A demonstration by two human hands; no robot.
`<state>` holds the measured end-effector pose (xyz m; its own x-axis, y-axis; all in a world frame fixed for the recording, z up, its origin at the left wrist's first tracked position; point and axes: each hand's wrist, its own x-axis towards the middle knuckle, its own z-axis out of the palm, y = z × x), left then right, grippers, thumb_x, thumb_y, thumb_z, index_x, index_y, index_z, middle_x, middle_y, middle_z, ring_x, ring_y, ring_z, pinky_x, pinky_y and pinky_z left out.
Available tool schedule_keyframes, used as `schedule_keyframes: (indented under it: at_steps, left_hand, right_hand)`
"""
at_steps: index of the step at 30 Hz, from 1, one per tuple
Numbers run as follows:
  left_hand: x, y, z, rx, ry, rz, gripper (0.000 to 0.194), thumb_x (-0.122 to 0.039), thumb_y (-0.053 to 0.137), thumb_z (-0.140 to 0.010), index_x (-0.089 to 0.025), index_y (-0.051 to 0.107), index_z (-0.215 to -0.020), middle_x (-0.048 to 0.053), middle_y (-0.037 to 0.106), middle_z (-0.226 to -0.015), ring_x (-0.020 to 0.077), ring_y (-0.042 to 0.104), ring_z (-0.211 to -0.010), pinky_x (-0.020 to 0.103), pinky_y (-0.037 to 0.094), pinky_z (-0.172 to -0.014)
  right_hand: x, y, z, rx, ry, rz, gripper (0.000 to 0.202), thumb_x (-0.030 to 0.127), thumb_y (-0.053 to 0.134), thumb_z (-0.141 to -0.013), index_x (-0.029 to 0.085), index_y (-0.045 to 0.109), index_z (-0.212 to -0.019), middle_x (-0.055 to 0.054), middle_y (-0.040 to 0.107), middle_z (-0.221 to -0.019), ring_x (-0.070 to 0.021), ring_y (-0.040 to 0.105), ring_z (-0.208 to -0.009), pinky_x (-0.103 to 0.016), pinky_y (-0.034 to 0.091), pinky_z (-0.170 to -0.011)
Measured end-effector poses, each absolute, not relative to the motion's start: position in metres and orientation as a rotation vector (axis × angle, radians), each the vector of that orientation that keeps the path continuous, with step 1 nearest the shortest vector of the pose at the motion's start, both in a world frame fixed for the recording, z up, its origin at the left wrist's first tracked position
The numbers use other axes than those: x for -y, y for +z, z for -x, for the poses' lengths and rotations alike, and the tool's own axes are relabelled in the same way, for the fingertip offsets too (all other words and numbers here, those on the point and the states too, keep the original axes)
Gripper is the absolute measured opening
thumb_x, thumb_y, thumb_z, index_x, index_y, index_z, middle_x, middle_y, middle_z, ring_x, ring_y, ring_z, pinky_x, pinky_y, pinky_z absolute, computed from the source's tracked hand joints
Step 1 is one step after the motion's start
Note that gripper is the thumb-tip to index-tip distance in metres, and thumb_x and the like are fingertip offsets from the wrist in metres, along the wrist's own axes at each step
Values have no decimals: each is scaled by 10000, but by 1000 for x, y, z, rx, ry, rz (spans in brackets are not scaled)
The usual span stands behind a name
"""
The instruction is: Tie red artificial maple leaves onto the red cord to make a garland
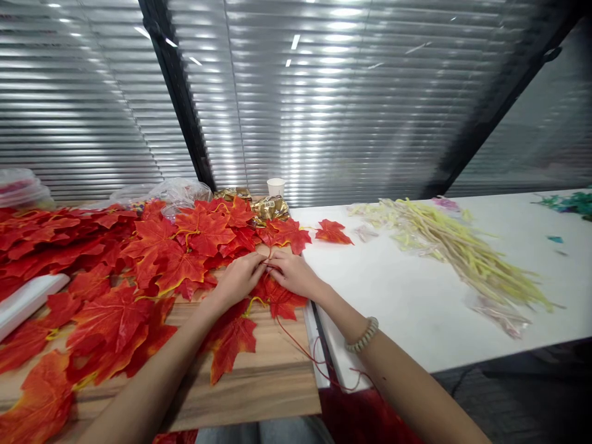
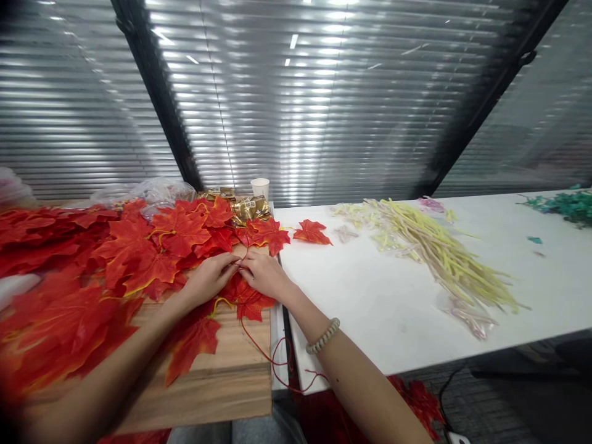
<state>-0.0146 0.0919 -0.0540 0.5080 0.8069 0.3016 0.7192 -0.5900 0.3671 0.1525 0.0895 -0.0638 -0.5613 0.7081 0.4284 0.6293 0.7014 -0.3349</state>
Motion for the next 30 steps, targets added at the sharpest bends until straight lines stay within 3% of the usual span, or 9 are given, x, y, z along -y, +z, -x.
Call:
schedule_keyframes:
  at_steps: [30]
  left_hand:
    - [-91, -53, 15, -1336, 622, -2580, 216, -252, 360, -874, -167, 551, -821, 55, 588, -806, 164, 557, -726, 244, 394, -652]
  right_hand:
    - [-89, -63, -153, 2362, 202, 1001, 180, 131, 476, -828, 154, 610, -945, -62, 591, -965, -157, 528, -901, -272, 431, -762]
